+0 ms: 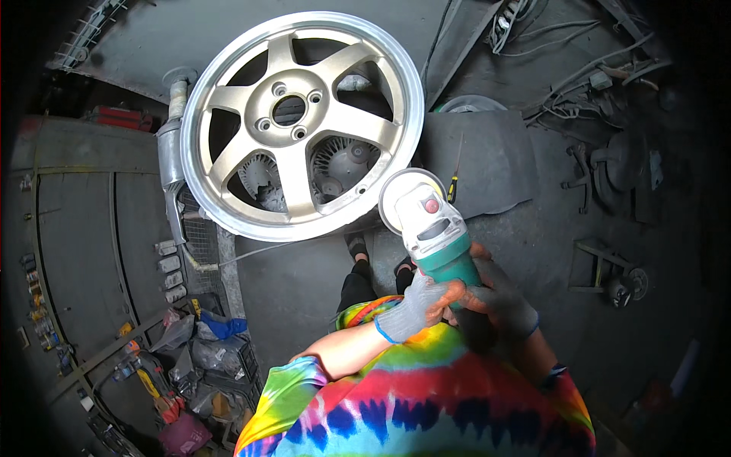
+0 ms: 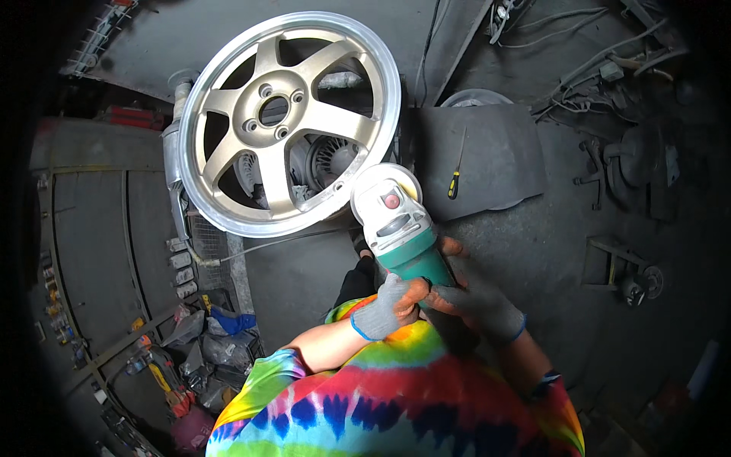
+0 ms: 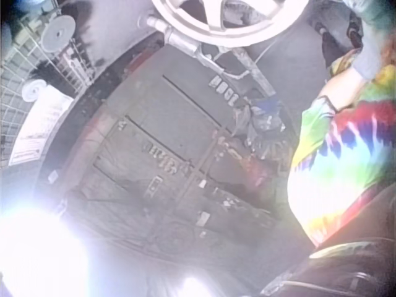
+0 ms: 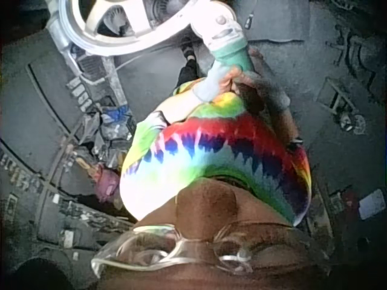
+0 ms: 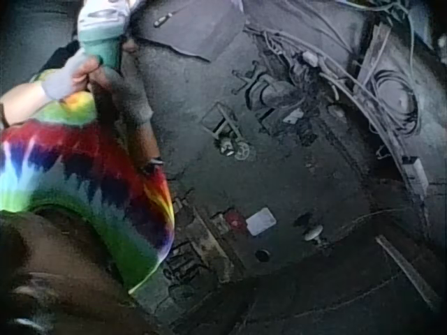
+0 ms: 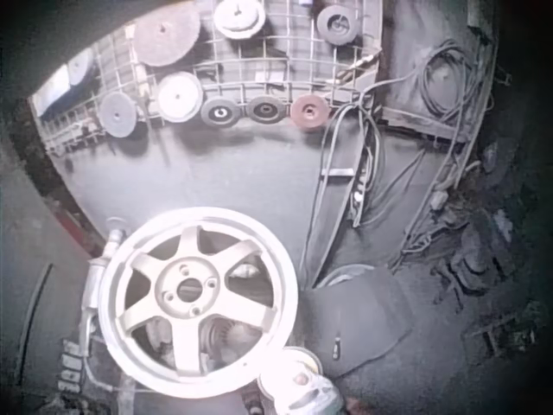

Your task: The person uses a metal file to smooth the edges of a car wheel rim and then polishes the wheel with a power angle grinder.

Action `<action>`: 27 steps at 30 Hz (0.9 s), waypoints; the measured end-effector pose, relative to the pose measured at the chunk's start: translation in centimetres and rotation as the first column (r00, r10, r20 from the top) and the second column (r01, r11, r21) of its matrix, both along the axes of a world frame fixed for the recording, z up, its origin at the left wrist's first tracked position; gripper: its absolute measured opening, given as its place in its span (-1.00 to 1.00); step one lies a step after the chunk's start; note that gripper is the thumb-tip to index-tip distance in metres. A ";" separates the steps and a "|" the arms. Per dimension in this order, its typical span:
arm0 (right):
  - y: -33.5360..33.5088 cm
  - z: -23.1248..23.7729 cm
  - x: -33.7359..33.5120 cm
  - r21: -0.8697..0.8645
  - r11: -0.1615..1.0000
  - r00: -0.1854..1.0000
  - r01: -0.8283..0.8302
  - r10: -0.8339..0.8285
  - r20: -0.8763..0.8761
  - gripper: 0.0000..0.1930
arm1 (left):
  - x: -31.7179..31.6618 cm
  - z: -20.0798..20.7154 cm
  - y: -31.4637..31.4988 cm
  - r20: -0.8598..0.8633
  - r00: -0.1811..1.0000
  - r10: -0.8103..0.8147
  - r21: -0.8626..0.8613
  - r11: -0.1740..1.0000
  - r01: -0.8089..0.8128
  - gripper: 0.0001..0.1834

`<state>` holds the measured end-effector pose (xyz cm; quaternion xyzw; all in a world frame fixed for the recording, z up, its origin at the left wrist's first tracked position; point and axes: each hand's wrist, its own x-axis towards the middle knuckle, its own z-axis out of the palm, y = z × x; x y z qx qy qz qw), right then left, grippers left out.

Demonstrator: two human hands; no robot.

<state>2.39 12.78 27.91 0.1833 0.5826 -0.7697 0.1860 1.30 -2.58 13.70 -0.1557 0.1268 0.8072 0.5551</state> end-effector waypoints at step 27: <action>2.4 -8.1 5.3 0.712 0.701 0.672 0.045 0.506 -0.540 -0.85 | -2.7 7.9 -1.4 -0.800 0.578 -0.159 -0.237 0.969 -0.063 -0.32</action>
